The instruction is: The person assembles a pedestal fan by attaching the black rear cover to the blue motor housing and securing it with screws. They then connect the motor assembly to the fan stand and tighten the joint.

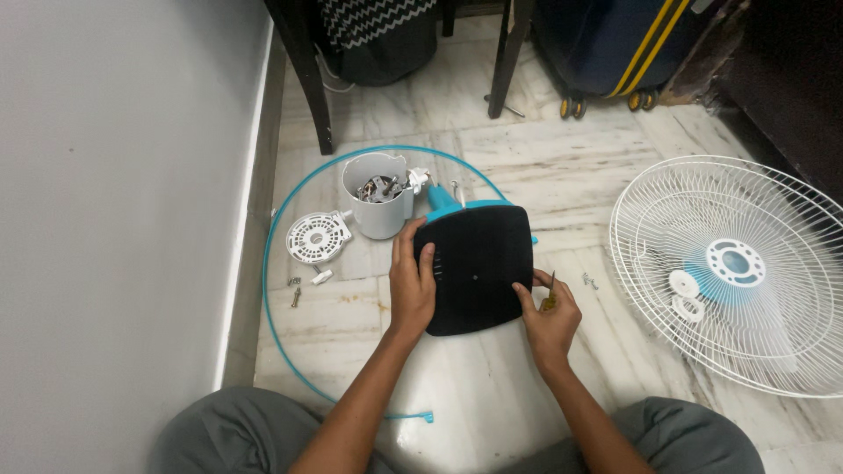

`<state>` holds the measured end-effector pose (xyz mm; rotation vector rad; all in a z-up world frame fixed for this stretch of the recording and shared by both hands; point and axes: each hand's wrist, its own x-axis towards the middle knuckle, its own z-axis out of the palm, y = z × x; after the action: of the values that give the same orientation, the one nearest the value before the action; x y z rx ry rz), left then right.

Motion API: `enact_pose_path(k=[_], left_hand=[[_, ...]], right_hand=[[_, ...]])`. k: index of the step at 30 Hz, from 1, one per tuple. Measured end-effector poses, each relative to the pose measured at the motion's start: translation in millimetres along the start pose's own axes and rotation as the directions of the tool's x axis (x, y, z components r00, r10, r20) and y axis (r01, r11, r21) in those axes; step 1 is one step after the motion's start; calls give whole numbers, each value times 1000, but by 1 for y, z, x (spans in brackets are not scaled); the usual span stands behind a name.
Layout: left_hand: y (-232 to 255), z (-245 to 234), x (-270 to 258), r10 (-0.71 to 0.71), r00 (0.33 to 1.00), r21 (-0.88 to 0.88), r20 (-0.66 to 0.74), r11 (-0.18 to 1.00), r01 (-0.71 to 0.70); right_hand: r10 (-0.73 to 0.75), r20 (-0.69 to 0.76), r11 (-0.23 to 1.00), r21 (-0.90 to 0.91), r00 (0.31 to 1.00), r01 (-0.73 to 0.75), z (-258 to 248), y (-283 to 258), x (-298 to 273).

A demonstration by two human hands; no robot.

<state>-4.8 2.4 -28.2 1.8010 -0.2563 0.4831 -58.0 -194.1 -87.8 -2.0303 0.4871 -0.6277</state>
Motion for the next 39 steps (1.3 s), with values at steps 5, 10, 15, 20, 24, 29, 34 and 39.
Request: enact_pose_path(k=[5, 10, 15, 20, 24, 29, 34, 39], left_hand=[[-3, 2, -3, 6, 1000, 7, 28, 1000, -6], [-3, 1, -2, -46, 999, 3, 15, 999, 46], [1, 0, -1, -91, 996, -43, -21, 995, 90], [1, -1, 0, -232, 973, -68, -16, 971, 231], [-3, 0, 0, -88, 996, -17, -30, 996, 87], [-8, 0, -2, -84, 996, -3, -12, 996, 84], [-6, 2, -1, -64, 997, 13, -38, 998, 65], [-6, 5, -3, 15, 995, 15, -102, 1000, -14]], right_hand=[[-27, -3, 999, 24, 1000, 27, 0, 5, 1], [-3, 18, 1000, 1, 1000, 3, 1, 10, 3], [-86, -6, 996, 13, 996, 86, 1, 9, 1], [48, 94, 989, 132, 994, -60, -1, 3, 8], [64, 115, 989, 128, 991, -79, 0, 2, 11], [-14, 86, 993, 119, 996, 4, 3, 11, 12], [54, 173, 992, 107, 983, -73, 6, 19, 21], [-76, 207, 964, 266, 975, 18, 12, 18, 23]])
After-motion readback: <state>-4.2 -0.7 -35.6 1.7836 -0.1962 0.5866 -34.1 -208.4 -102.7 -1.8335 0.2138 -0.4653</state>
